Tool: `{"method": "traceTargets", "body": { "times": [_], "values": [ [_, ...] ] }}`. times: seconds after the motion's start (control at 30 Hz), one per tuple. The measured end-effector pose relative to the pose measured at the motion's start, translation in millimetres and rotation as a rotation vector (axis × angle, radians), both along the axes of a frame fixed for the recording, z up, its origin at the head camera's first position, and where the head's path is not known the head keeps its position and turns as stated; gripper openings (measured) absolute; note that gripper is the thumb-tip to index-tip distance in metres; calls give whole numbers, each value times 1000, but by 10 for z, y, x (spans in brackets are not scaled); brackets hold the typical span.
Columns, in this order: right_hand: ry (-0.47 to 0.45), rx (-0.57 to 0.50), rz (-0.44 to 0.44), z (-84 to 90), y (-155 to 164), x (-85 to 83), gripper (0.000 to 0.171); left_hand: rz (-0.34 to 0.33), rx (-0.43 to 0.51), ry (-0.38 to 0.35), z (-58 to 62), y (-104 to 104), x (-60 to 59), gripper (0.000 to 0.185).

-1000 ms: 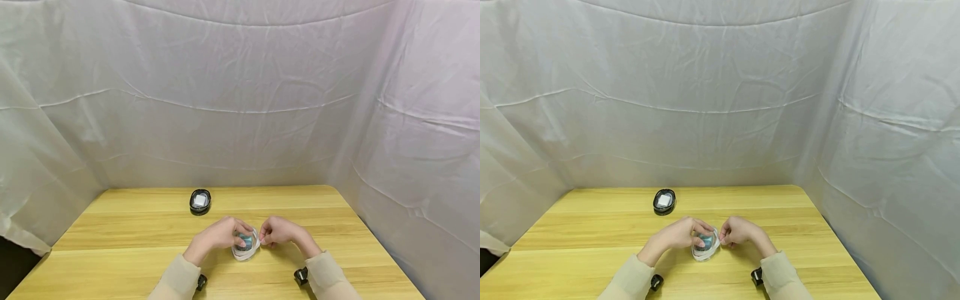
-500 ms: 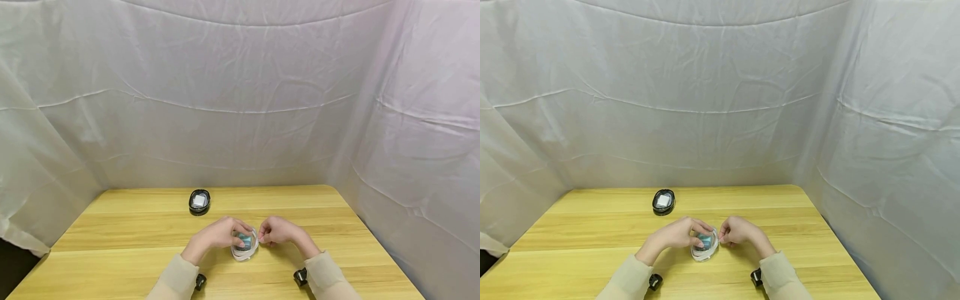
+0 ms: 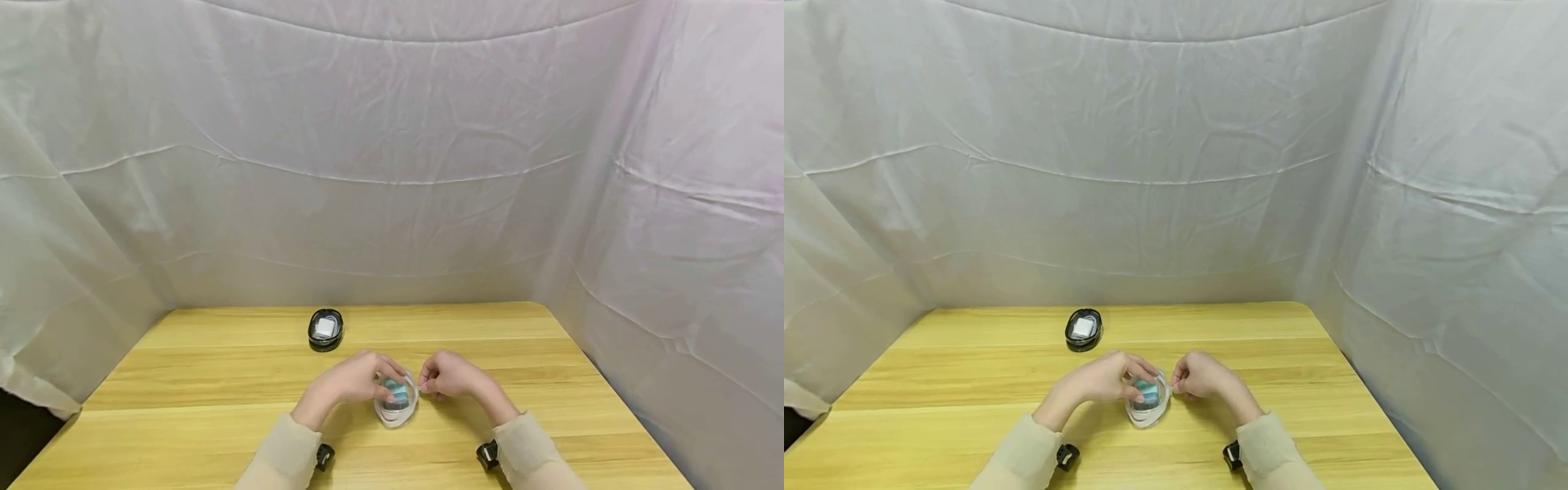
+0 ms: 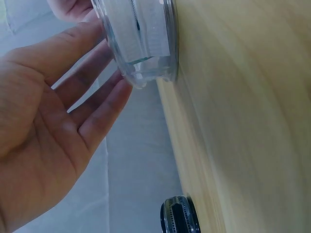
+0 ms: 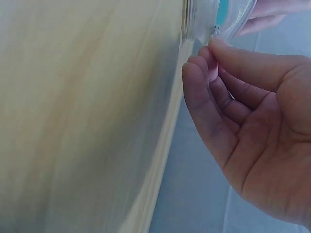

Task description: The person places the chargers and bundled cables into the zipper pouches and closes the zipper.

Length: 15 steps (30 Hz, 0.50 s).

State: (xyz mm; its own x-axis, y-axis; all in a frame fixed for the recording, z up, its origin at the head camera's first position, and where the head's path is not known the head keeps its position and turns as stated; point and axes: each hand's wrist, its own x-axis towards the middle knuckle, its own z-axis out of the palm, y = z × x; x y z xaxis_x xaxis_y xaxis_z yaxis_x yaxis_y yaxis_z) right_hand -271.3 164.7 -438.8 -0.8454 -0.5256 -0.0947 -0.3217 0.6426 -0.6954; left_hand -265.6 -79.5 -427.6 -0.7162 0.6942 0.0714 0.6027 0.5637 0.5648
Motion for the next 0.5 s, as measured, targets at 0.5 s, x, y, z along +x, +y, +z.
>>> {"method": "traceTargets", "body": {
  "times": [0.5],
  "values": [
    [18,5,2,-20,-48,-7,11,-3,-3,12,2,-35,-9,32]
  ]
}}
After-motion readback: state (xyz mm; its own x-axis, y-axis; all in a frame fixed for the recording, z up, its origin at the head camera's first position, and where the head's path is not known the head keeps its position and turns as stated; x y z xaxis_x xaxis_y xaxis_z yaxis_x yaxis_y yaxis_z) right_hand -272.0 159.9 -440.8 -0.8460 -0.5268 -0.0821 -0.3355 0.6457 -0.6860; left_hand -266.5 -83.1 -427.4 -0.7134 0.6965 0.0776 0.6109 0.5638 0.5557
